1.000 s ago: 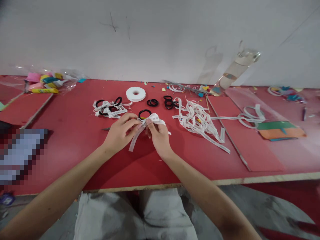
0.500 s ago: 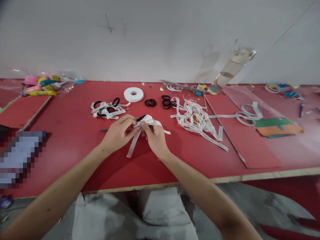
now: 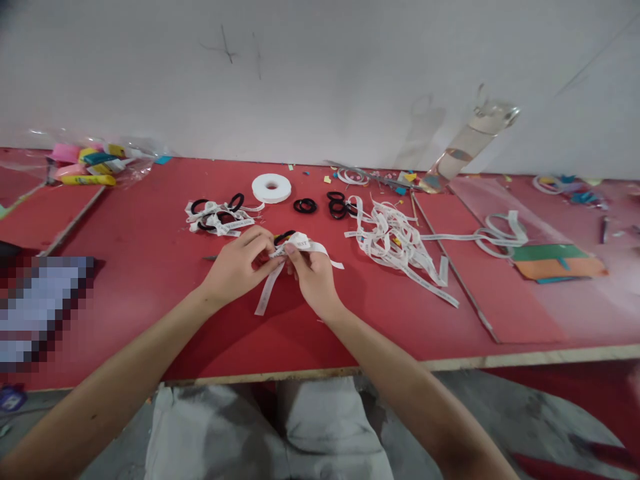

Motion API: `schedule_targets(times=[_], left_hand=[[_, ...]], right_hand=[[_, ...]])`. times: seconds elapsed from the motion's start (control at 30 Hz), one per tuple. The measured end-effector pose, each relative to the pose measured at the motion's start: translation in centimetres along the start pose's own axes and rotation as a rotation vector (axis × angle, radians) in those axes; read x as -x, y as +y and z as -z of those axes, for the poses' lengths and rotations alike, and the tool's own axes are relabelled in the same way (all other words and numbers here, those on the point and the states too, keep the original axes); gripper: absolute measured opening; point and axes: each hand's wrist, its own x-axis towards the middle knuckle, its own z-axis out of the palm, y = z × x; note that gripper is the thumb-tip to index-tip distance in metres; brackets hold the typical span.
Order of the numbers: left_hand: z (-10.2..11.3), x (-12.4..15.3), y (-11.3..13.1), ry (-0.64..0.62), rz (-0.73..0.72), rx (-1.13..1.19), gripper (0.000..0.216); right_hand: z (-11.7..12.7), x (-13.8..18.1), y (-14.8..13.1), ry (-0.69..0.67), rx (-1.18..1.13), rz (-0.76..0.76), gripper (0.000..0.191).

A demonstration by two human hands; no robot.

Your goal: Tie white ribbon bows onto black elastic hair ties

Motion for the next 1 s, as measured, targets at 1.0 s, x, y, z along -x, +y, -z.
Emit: schedule_targets(times=[1.0], left_hand=[[-1.0, -0.3, 0.1, -0.04, 0.317, 0.601, 0.013]], right_hand=[[-0.2, 0.0, 0.4, 0.117, -0.133, -0.051, 0.031]])
